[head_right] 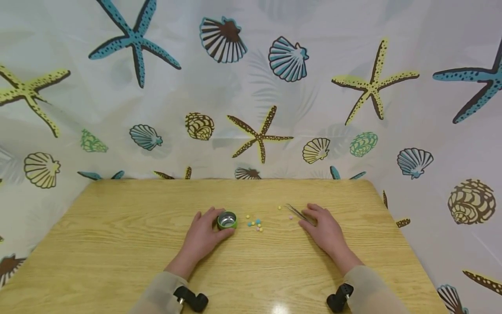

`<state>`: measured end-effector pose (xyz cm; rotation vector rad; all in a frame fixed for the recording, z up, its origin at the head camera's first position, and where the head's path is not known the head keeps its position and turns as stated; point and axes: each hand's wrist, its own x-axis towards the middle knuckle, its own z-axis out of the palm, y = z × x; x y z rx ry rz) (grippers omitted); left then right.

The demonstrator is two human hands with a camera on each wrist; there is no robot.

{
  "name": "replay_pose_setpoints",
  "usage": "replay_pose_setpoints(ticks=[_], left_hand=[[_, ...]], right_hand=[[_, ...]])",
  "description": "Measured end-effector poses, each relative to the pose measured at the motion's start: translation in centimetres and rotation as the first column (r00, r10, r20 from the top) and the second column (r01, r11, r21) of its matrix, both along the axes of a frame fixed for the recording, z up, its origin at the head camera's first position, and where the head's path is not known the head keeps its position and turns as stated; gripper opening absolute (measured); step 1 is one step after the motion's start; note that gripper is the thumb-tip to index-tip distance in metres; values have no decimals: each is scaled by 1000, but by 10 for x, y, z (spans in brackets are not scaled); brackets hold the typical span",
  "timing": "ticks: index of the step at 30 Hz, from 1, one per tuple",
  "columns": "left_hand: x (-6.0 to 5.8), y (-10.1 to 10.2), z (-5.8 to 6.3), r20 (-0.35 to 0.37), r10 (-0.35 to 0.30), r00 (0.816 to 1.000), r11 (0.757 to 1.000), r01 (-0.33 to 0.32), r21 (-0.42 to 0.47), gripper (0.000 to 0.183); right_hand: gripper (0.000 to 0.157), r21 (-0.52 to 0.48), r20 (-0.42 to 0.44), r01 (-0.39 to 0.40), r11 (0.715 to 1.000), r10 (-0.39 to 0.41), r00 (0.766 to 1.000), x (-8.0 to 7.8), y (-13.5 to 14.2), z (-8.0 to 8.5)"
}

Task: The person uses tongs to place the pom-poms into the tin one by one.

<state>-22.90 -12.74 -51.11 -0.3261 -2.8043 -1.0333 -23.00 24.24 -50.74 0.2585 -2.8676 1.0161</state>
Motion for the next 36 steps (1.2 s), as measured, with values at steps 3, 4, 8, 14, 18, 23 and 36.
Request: replay_pose_setpoints(ticks=[3, 4, 8, 14, 18, 23, 36], left_hand=[[1, 0, 0, 1, 1, 1000, 1000, -1, 0, 66], [1, 0, 0, -1, 0, 1000, 1000, 0, -3, 66], [2, 0, 0, 9, 2, 1000, 1000, -2, -4, 67], [1, -1, -1, -3, 5, 1000, 1000, -5, -13, 66], [1, -2, -1, -6, 4, 1000, 1000, -4, -12, 66], [2, -3, -2, -7, 4, 1000, 1000, -4, -14, 66], [3, -4, 0, -12, -12, 1000, 1000, 12, -10, 66]], right_hand=[[43, -16, -4, 26, 1000, -26, 1000, 0, -2, -2], [42, -20, -5, 35, 999, -35, 999, 1, -2, -2], [35, -35, -14, 77, 996, -77, 997, 0, -5, -2], [29, -33, -22, 130, 991, -131, 991, -2, -10, 0], [27, -36, -28, 155, 987, -156, 987, -3, -13, 0], [24, -47, -39, 183, 982, -185, 982, -5, -16, -2], [28, -115, -18, 220, 969, -223, 975, -1, -17, 1]])
